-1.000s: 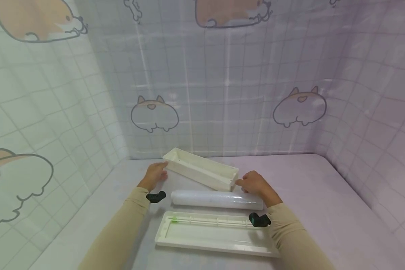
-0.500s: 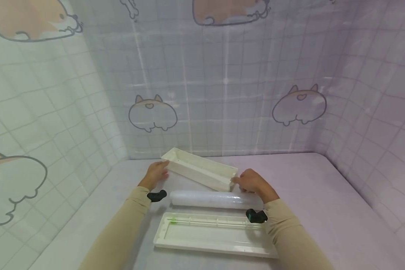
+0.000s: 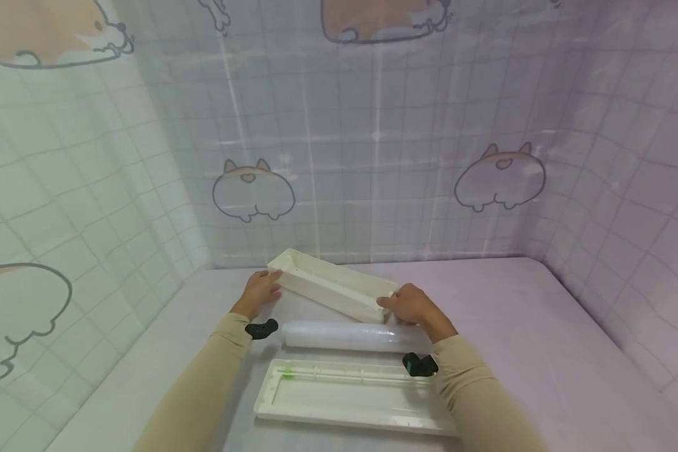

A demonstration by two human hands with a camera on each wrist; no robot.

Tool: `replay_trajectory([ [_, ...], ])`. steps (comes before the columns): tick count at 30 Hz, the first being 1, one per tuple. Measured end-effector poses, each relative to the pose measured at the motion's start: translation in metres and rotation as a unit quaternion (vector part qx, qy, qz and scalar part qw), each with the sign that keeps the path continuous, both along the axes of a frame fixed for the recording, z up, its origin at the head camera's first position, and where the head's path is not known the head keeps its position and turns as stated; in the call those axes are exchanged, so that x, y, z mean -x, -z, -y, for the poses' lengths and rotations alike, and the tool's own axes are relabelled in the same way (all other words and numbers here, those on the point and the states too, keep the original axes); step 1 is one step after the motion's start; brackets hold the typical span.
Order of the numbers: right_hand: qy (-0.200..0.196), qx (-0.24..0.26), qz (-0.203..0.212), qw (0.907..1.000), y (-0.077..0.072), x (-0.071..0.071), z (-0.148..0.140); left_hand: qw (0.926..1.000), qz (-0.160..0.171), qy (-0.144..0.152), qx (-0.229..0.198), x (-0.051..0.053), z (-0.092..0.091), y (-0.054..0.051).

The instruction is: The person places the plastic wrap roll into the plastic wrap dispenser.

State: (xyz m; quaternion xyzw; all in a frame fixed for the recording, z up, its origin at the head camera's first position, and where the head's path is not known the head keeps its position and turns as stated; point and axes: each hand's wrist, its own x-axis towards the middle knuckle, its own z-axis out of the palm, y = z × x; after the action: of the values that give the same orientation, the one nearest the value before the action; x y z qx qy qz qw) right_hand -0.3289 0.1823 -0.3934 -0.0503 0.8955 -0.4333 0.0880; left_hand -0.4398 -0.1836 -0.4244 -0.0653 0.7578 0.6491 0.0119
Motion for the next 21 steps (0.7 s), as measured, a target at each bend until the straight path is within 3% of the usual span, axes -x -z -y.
replay_trajectory([
  [7, 0.003, -0.023, -0.014, 0.9996, -0.0033, -0.0015, 0.003, 0.9998, 0.003, 0.001, 0.018, 0.0021, 0.002, -0.0014],
  [13, 0.0, -0.052, -0.023, 0.9984, -0.0048, -0.0036, 0.0039, 0.9999, 0.007, -0.007, 0.004, 0.002, 0.0027, -0.0018],
  [21, 0.015, -0.013, -0.016, 0.9997, 0.0005, -0.0042, 0.0045, 0.9999, 0.005, 0.003, -0.013, 0.0017, 0.0058, -0.0012],
])
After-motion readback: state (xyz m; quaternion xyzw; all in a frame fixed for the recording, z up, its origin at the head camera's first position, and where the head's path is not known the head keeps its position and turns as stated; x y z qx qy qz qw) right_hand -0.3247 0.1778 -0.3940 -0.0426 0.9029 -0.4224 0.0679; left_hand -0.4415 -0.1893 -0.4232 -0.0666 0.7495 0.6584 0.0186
